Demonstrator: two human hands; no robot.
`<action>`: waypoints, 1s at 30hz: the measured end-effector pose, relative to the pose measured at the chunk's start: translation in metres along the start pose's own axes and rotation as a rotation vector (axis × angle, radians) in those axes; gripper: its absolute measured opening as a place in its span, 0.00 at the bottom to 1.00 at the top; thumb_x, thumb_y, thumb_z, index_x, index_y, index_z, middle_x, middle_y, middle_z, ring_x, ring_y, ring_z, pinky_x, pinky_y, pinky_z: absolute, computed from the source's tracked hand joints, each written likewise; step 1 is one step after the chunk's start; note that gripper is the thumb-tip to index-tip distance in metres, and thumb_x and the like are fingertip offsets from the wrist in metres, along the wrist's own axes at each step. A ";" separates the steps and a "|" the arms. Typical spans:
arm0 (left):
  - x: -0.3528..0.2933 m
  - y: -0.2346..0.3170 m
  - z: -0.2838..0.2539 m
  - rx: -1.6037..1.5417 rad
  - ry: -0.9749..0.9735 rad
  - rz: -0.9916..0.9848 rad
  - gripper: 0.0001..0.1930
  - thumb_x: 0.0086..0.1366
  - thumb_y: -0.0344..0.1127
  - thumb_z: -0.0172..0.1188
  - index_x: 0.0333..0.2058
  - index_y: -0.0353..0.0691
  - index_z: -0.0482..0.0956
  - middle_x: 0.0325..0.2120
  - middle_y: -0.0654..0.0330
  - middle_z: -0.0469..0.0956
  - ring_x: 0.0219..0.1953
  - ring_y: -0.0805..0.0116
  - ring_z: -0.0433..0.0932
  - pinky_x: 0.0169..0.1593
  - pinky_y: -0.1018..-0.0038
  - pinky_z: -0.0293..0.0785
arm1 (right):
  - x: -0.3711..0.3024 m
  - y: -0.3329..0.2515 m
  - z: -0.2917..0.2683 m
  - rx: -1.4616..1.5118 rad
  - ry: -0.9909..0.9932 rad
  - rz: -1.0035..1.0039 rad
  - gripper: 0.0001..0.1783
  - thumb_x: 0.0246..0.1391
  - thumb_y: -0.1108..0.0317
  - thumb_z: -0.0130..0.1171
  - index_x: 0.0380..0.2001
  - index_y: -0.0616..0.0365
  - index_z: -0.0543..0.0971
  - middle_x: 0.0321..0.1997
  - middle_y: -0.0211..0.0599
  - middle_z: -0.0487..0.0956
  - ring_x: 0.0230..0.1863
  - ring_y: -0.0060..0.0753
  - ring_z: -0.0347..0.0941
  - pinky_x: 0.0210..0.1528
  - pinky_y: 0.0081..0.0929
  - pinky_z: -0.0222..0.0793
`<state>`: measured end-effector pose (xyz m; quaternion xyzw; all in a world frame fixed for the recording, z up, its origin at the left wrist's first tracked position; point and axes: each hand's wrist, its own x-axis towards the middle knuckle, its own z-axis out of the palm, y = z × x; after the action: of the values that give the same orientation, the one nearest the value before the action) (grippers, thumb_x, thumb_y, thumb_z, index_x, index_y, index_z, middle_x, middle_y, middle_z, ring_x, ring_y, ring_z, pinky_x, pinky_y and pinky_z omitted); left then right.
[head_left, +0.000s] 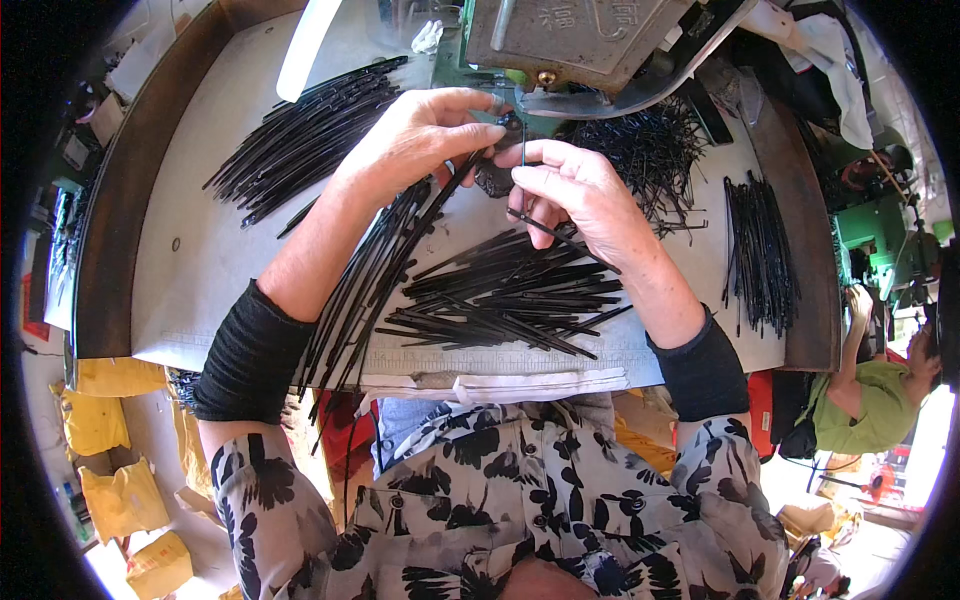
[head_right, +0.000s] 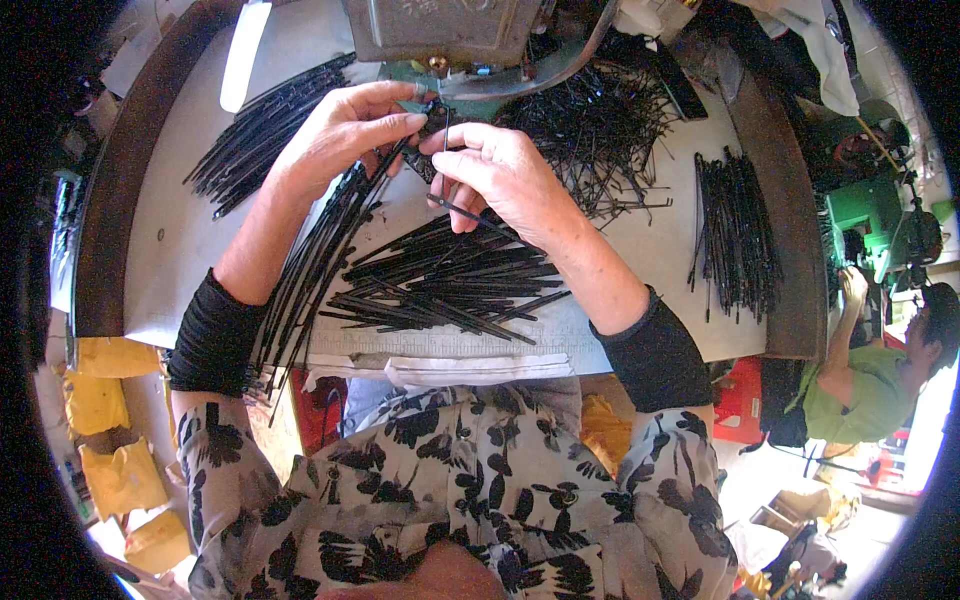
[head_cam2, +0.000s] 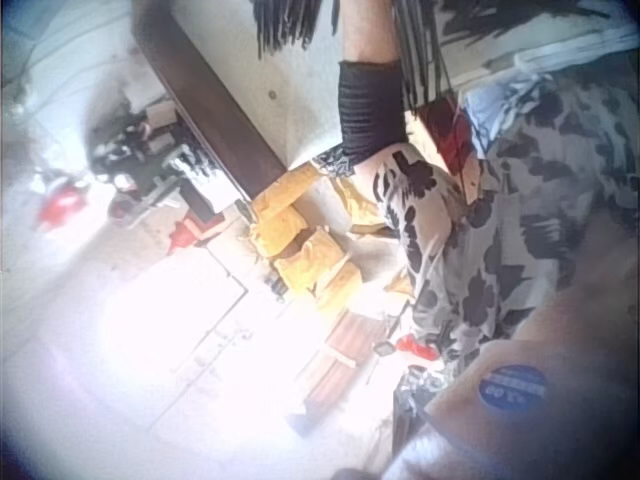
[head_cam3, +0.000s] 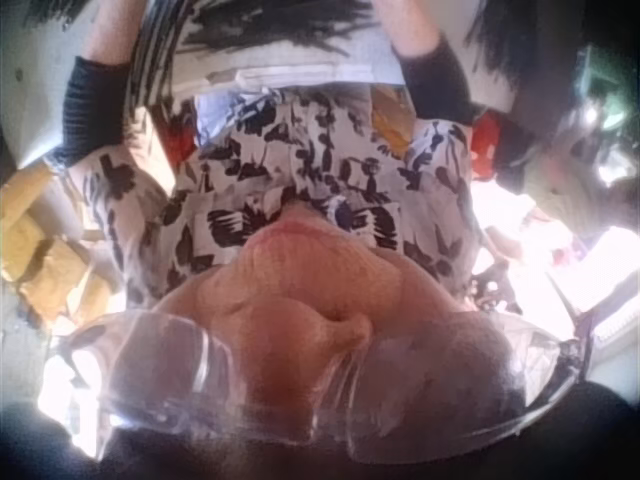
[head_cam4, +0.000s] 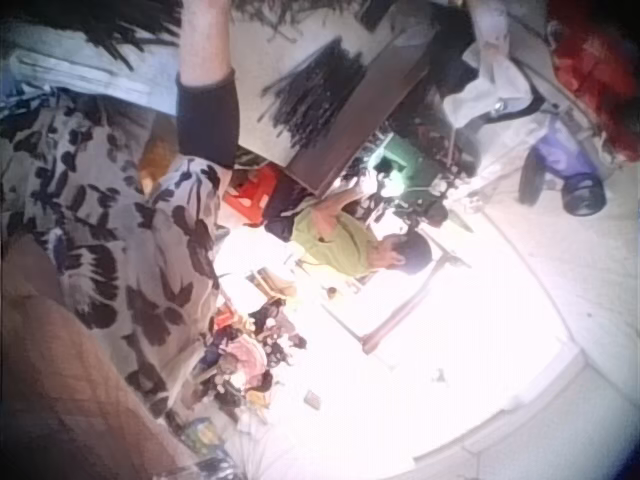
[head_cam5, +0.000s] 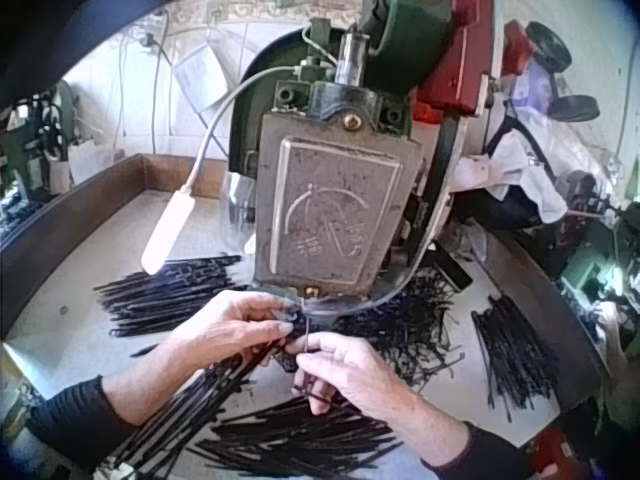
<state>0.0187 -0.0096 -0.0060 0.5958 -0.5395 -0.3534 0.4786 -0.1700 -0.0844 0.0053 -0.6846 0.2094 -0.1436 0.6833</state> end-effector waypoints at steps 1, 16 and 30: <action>0.000 0.000 0.000 0.006 0.004 0.003 0.24 0.59 0.42 0.60 0.50 0.33 0.71 0.24 0.61 0.78 0.19 0.79 0.75 0.20 0.85 0.69 | 0.000 0.000 0.000 -0.001 0.002 0.001 0.17 0.56 0.67 0.48 0.43 0.70 0.71 0.25 0.38 0.76 0.17 0.22 0.72 0.18 0.15 0.67; 0.000 0.000 0.000 -0.009 -0.017 -0.017 0.21 0.60 0.41 0.58 0.49 0.37 0.72 0.23 0.63 0.77 0.19 0.80 0.73 0.20 0.85 0.68 | 0.002 0.001 0.000 0.001 -0.011 0.005 0.17 0.56 0.66 0.48 0.42 0.70 0.71 0.24 0.39 0.75 0.16 0.23 0.72 0.18 0.16 0.67; -0.001 0.004 -0.002 0.034 -0.004 -0.027 0.18 0.59 0.40 0.59 0.44 0.34 0.75 0.22 0.65 0.75 0.17 0.81 0.72 0.19 0.86 0.65 | 0.003 0.003 0.000 -0.026 -0.015 0.047 0.16 0.56 0.66 0.50 0.43 0.66 0.73 0.25 0.35 0.74 0.16 0.19 0.71 0.17 0.13 0.65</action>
<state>0.0187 -0.0080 -0.0019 0.6102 -0.5383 -0.3518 0.4627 -0.1677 -0.0860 0.0015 -0.6893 0.2223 -0.1196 0.6790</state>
